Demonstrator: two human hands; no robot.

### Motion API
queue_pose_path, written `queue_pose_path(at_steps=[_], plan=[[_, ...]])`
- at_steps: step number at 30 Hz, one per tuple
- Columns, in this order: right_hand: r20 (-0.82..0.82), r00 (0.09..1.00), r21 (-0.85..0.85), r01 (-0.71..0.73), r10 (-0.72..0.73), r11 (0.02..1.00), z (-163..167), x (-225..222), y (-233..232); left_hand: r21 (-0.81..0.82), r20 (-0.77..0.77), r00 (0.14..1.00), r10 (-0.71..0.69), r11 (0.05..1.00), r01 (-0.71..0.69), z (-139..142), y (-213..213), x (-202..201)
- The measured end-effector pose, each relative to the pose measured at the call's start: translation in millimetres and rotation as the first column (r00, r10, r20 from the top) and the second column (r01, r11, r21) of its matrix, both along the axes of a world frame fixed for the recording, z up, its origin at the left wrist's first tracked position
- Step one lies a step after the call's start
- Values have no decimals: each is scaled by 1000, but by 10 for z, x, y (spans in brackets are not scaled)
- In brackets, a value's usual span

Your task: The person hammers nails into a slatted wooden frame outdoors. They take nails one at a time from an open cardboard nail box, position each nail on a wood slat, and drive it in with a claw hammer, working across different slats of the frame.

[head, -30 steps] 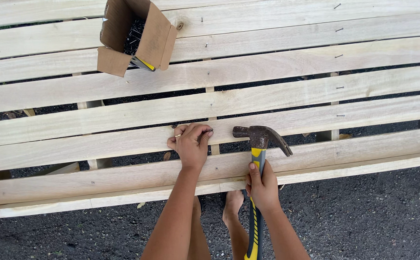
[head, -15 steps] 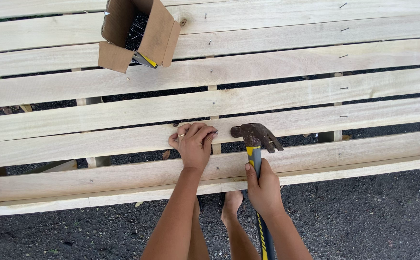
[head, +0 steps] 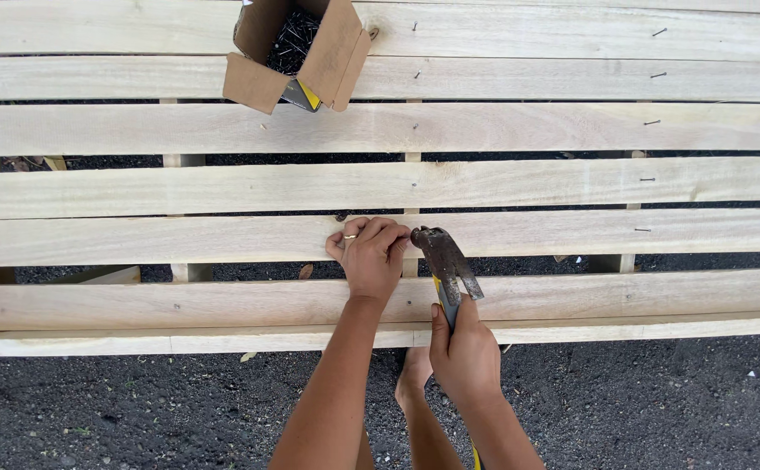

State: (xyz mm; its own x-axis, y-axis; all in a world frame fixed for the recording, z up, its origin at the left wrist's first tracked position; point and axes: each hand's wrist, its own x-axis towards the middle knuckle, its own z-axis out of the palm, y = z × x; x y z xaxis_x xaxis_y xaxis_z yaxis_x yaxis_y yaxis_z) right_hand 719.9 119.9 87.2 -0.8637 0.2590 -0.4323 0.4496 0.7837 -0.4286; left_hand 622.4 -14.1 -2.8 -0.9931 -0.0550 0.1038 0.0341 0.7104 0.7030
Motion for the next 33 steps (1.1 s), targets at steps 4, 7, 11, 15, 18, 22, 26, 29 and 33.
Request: queue_pose_path(at_steps=[4, 7, 11, 15, 18, 22, 26, 29, 33], plan=[[-197, 978, -128, 37, -62, 991, 90, 89, -2, 41, -6, 1000, 2, 999, -2, 21, -2, -17], [-186, 982, -90, 13, -29, 996, 126, 33, -58, 96, 42, 999, -5, 995, 1, 24, -27, -35], [-36, 998, -18, 42, -43, 999, 173, -112, -127, 170, 65, 998, 9, 985, -20, 3, -146, 43], [-348, 934, -190, 14, -80, 982, 254, -143, -160, -33, -62, 998, -7, 999, 5, -85, -234, 244], [40, 999, 44, -27, 26, 999, 222, -244, -185, -153, -22, 1000, -15, 988, 11, -181, -194, 332], [-133, 988, -50, 73, -79, 996, 239, -258, -195, -106, 49, 999, -1, 994, 6, -278, -171, 277], [-115, 993, 16, 27, -25, 999, 200, -207, -241, -108, 54, 999, 0, 994, 6, -280, -164, 280], [-7, 998, 72, 60, -59, 996, 117, -166, -284, -148, 70, 997, -29, 988, 39, -280, -169, 281], [-15, 974, -36, 224, -225, 974, 63, -124, -372, -176, 117, 986, -120, 974, 139, -184, -200, 254]])
